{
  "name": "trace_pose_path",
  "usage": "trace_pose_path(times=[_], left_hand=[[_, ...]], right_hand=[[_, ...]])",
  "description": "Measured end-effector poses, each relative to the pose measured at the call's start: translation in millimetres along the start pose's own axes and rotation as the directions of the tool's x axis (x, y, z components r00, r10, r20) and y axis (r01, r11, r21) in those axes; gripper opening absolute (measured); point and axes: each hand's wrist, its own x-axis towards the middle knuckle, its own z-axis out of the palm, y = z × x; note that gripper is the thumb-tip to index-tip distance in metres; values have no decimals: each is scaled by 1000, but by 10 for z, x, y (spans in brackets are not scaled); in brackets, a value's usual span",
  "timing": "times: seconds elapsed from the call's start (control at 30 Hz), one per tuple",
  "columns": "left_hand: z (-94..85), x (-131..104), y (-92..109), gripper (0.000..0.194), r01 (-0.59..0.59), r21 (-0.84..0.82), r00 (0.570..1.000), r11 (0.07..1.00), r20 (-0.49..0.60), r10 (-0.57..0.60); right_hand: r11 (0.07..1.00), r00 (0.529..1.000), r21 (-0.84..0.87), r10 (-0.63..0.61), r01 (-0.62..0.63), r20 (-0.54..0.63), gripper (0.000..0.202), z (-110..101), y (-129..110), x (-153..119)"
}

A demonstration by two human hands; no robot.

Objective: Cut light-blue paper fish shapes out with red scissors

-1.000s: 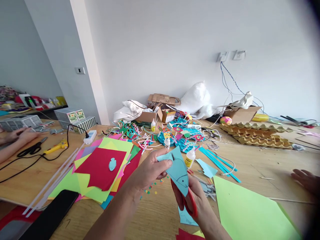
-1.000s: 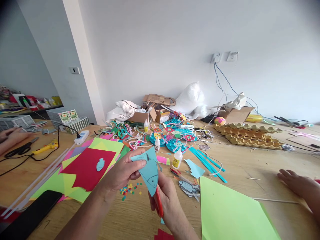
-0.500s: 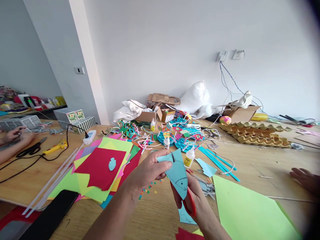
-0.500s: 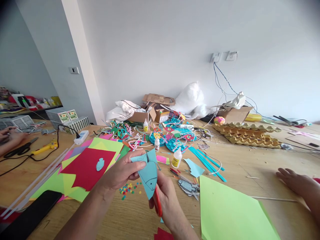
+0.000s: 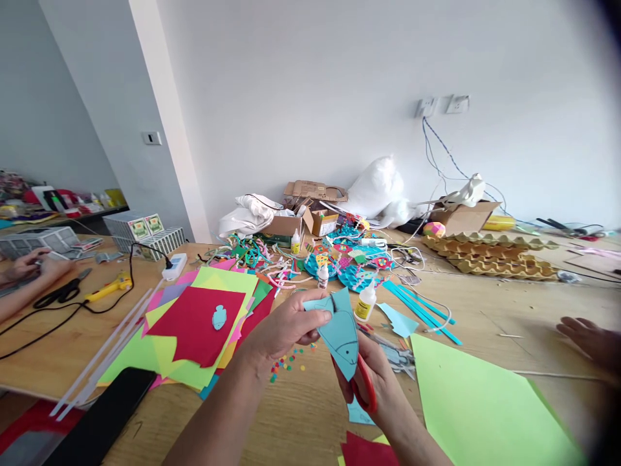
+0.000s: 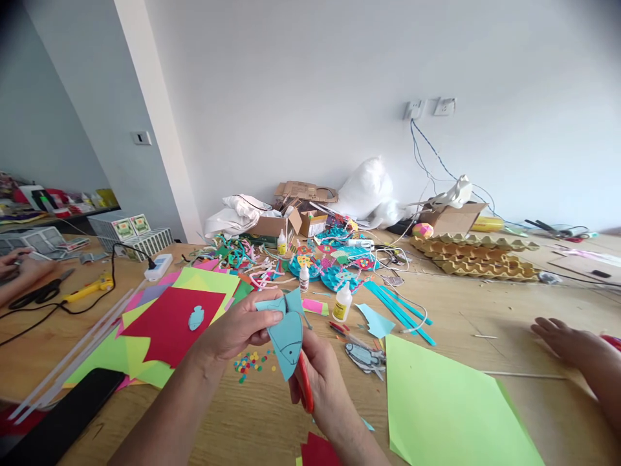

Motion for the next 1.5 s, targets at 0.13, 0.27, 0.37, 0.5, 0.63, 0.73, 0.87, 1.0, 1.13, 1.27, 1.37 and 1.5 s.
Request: trace_pose_path(times=[0.13, 0.27, 0.37, 0.5, 0.63, 0.73, 0.87, 1.0, 1.13, 1.27, 1.37, 1.5], left_hand=[[80, -7, -50, 23, 53, -58, 998, 997, 19, -52], [162, -96, -185, 26, 150, -95, 988, 984, -17, -152], [161, -179, -360, 27, 202, -130, 976, 971, -49, -210], [126, -253, -579, 27, 255, -177, 957, 951, -94, -274], [106, -297, -709, 31, 289, -196, 940, 937, -127, -317], [64, -325, -752, 36, 305, -194, 924, 932, -177, -339], [-67, -348, -712, 43, 291, -142, 910, 946, -263, -320], [-246, -390, -612, 39, 211, -74, 925, 975, -307, -224], [-391, -499, -491, 33, 106, -88, 917, 990, -376, -131], [-439, -636, -250, 28, -38, -160, 910, 986, -413, -32], [-394, -720, -48, 28, -99, -194, 901, 976, -433, 5], [-299, -767, 67, 31, -83, -213, 902, 973, -432, -18]], right_hand=[[1000, 1000, 23, 17, -17, -11, 57, -3, 43, -94], [995, 1000, 93, 21, -19, -17, 52, 54, 238, -231], [989, 999, 135, 52, -52, 1, 50, 119, 408, -315], [983, 995, 156, 97, -99, 23, 47, 191, 550, -352], [982, 992, 143, 124, -125, 15, 45, 225, 629, -342], [983, 988, 112, 152, -149, -27, 47, 184, 655, -334], [990, 978, 8, 140, -141, -154, 46, -23, 597, -291], [970, 977, -176, 139, -167, -161, 30, -301, 526, -163], [882, 984, -441, 125, -167, -125, 20, -355, 555, -30], [759, 990, -641, 139, -114, -12, 17, -64, 659, 3], [687, 985, -725, 155, -49, 80, 26, 217, 736, -23], [610, 978, -792, 179, -23, 109, 25, 413, 813, -44]])
